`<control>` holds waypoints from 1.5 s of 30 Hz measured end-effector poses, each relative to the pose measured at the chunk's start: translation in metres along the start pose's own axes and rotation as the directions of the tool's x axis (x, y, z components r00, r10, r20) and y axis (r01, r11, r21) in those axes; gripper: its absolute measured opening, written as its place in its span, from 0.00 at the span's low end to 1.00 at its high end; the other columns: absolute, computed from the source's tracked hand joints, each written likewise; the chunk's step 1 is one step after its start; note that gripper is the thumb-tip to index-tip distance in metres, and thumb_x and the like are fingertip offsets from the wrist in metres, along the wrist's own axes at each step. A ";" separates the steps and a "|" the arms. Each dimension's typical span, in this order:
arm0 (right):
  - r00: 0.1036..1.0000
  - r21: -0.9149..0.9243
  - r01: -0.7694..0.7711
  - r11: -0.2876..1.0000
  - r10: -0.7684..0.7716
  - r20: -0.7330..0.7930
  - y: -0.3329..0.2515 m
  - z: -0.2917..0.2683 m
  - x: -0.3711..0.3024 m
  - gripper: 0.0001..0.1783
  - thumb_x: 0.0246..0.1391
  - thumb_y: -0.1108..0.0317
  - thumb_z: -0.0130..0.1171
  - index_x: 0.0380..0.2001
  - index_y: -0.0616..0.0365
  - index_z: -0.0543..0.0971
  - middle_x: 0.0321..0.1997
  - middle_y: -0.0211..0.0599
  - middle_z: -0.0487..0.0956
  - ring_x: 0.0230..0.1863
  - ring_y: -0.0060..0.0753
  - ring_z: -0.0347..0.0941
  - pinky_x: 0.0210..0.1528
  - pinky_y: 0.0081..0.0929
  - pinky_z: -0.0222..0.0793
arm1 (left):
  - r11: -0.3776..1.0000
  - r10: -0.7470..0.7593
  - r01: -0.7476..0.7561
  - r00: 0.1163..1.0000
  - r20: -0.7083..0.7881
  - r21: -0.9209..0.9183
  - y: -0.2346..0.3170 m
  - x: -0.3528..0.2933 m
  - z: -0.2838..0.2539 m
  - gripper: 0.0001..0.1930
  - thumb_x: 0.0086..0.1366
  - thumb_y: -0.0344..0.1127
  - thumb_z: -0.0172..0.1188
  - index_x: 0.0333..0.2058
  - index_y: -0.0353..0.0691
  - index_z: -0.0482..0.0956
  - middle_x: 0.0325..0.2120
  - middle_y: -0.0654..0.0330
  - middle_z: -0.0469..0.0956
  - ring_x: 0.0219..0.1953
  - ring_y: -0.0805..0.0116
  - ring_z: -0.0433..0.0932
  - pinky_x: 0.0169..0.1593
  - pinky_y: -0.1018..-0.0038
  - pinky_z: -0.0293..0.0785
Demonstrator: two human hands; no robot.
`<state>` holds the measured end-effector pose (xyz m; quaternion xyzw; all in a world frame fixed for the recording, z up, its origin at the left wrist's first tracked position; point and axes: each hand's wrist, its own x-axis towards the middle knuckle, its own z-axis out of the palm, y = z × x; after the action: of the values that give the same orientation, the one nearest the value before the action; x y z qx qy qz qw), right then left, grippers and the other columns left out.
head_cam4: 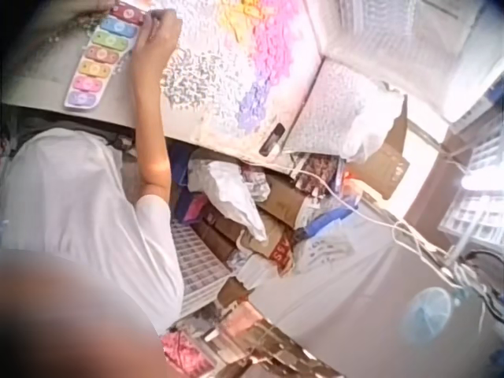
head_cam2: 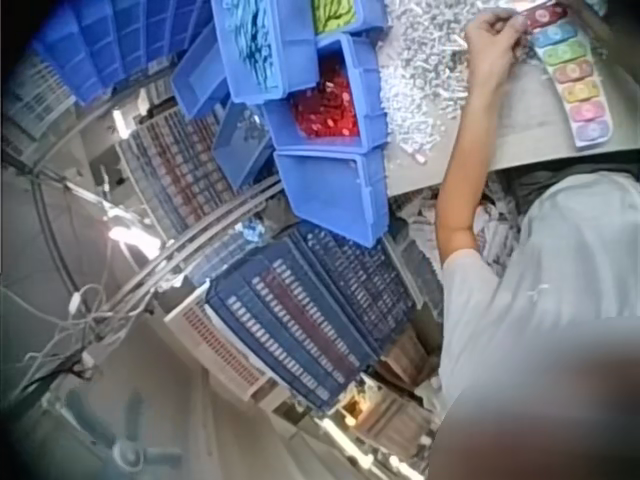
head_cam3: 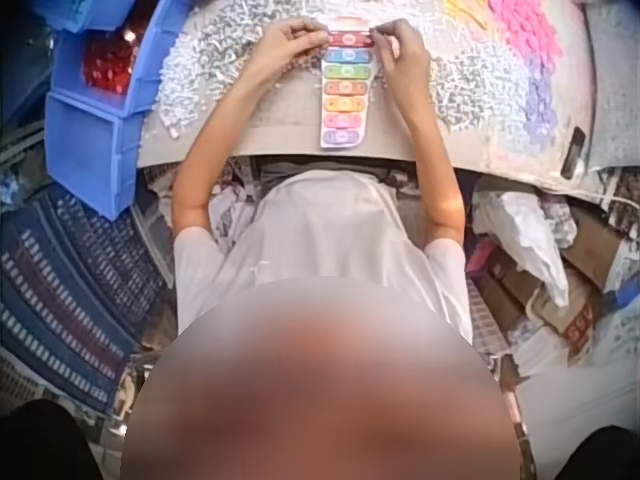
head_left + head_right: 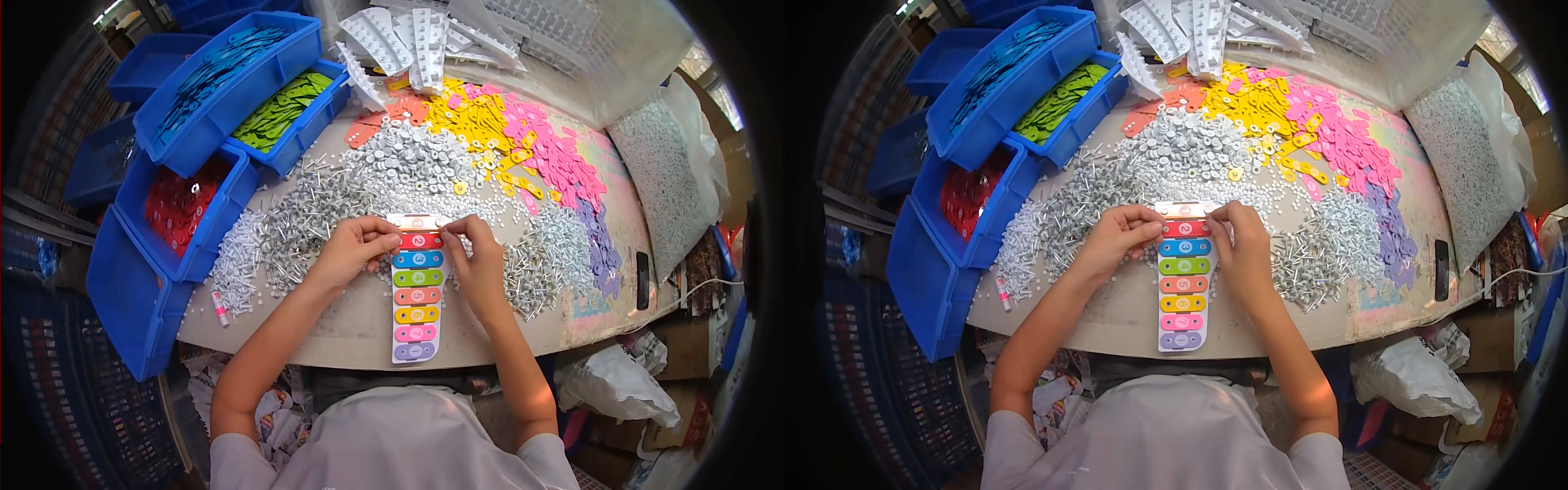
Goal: Assembling a toy xylophone by placing colorful keys and plastic pins onto a white base frame.
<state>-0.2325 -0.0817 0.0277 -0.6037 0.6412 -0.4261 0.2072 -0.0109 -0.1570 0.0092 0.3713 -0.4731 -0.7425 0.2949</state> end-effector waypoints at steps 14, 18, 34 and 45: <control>0.964 -0.151 0.258 0.954 -0.264 -0.020 0.010 0.008 0.006 0.10 0.50 0.83 0.69 0.32 0.63 0.77 0.39 0.41 0.82 0.45 0.43 0.76 0.48 0.37 0.72 | 0.992 -0.102 0.101 0.995 0.013 0.075 0.003 0.008 -0.003 0.07 0.69 0.34 0.66 0.41 0.38 0.80 0.26 0.67 0.80 0.20 0.86 0.67 0.21 0.85 0.59; 0.953 -0.162 0.295 0.942 -0.302 -0.022 0.015 0.008 0.008 0.10 0.49 0.78 0.70 0.32 0.59 0.78 0.36 0.38 0.81 0.43 0.45 0.76 0.48 0.40 0.71 | 0.992 -0.066 0.065 0.998 0.009 0.108 0.006 0.007 0.006 0.13 0.69 0.35 0.67 0.46 0.37 0.76 0.23 0.67 0.78 0.20 0.85 0.67 0.20 0.83 0.57; 0.690 -0.303 -0.198 0.932 0.352 0.633 0.035 -0.029 0.074 0.40 0.52 0.40 0.73 0.52 0.68 0.80 0.37 0.51 0.84 0.38 0.40 0.82 0.41 0.37 0.77 | 0.947 -0.123 0.112 0.992 0.015 0.300 -0.006 0.032 -0.001 0.20 0.63 0.44 0.73 0.38 0.40 0.70 0.21 0.69 0.70 0.19 0.83 0.65 0.19 0.80 0.55; 0.812 -0.299 -0.151 0.942 0.291 0.507 0.023 -0.025 0.051 0.23 0.59 0.51 0.71 0.43 0.61 0.79 0.23 0.37 0.79 0.26 0.25 0.76 0.27 0.33 0.69 | 0.898 0.060 -0.055 0.998 0.003 0.436 -0.026 0.022 -0.008 0.19 0.68 0.41 0.69 0.47 0.34 0.73 0.24 0.67 0.77 0.25 0.80 0.72 0.28 0.78 0.66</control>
<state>-0.2754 -0.1250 0.0355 -0.6411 0.6694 -0.1276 0.3529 -0.0190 -0.1685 -0.0225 0.4177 -0.6363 -0.6068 0.2288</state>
